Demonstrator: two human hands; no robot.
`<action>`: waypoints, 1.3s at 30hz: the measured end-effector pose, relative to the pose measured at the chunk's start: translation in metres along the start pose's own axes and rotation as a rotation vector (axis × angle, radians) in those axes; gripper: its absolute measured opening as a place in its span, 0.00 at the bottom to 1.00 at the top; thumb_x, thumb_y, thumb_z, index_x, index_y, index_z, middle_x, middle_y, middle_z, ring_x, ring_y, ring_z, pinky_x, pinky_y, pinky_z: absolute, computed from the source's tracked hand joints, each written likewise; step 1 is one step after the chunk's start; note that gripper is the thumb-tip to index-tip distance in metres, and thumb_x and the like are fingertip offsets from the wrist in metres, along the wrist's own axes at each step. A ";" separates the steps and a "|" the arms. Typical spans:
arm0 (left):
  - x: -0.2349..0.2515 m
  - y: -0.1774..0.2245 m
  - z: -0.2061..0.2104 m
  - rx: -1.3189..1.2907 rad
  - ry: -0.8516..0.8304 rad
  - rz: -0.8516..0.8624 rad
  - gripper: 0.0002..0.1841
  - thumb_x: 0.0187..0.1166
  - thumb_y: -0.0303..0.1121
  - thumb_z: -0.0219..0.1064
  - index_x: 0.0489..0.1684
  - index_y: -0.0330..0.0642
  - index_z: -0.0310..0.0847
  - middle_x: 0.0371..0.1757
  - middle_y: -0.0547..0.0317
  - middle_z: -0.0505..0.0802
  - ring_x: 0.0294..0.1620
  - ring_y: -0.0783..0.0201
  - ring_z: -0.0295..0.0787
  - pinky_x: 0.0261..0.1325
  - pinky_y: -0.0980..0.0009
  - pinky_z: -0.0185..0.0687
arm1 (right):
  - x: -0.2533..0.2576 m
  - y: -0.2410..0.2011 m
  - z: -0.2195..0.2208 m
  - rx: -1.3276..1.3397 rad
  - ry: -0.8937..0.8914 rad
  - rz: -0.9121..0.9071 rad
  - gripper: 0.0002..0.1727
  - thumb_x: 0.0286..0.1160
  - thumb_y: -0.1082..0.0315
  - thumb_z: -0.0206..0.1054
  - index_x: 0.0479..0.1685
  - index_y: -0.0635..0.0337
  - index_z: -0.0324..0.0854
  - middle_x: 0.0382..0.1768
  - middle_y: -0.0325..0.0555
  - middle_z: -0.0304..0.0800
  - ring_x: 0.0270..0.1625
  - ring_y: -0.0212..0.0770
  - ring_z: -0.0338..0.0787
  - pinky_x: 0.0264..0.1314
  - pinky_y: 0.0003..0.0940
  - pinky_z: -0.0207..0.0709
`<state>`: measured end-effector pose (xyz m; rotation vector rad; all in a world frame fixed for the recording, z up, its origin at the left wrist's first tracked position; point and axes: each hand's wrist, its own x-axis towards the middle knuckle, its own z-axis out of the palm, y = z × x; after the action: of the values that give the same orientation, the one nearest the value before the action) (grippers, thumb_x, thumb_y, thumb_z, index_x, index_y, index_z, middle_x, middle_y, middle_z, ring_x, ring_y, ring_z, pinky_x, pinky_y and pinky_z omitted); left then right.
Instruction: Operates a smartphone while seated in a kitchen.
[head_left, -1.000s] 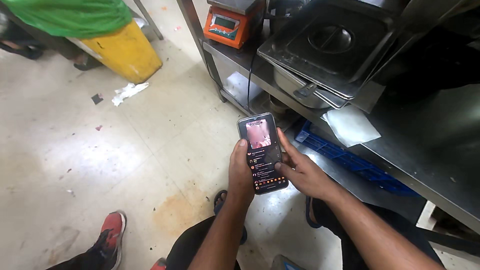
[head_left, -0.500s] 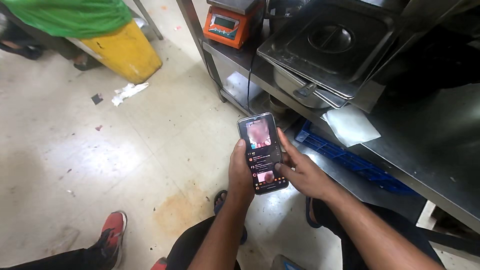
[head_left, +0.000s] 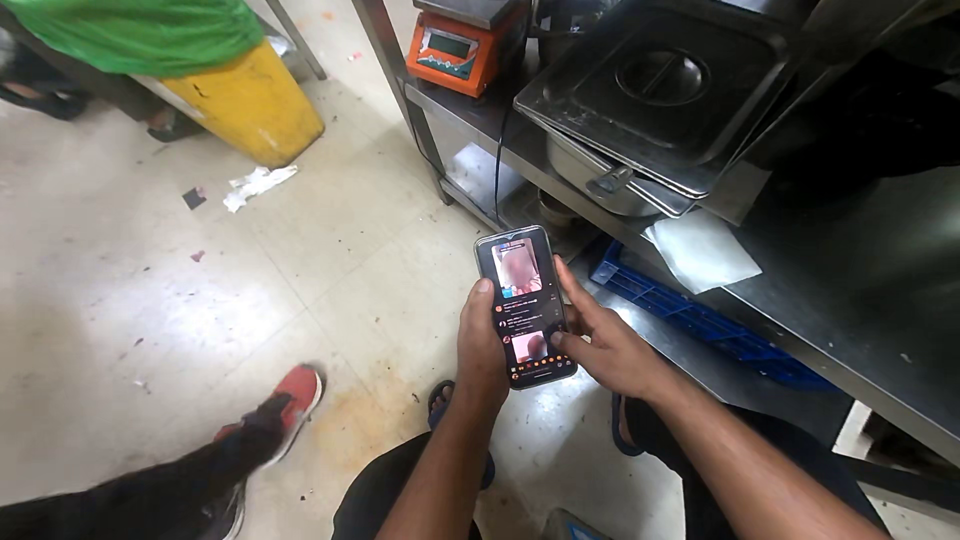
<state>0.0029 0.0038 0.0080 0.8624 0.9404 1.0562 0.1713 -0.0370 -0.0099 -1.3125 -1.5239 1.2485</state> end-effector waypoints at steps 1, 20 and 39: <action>0.000 0.000 0.000 0.002 0.003 -0.001 0.29 0.92 0.53 0.31 0.64 0.47 0.77 0.49 0.55 0.93 0.47 0.63 0.94 0.50 0.60 0.91 | 0.000 -0.001 0.000 -0.004 0.000 0.005 0.50 0.78 0.66 0.62 0.98 0.40 0.35 0.48 0.37 0.94 0.42 0.31 0.93 0.47 0.32 0.89; -0.002 -0.003 -0.006 0.052 -0.055 0.017 0.30 0.89 0.63 0.36 0.67 0.57 0.78 0.52 0.60 0.93 0.47 0.66 0.93 0.46 0.63 0.91 | 0.000 -0.002 -0.002 0.008 -0.033 0.000 0.57 0.66 0.73 0.66 0.98 0.44 0.33 0.51 0.38 0.94 0.42 0.30 0.93 0.49 0.31 0.89; -0.004 0.002 -0.004 0.109 0.017 -0.065 0.27 0.91 0.58 0.39 0.69 0.55 0.77 0.51 0.57 0.93 0.45 0.64 0.93 0.45 0.62 0.91 | -0.001 -0.001 0.000 0.026 -0.030 -0.032 0.57 0.65 0.75 0.66 0.98 0.46 0.34 0.51 0.37 0.94 0.44 0.29 0.93 0.51 0.30 0.88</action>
<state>-0.0023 0.0010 0.0091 0.9074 1.0409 0.9642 0.1717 -0.0375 -0.0089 -1.2533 -1.5382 1.2686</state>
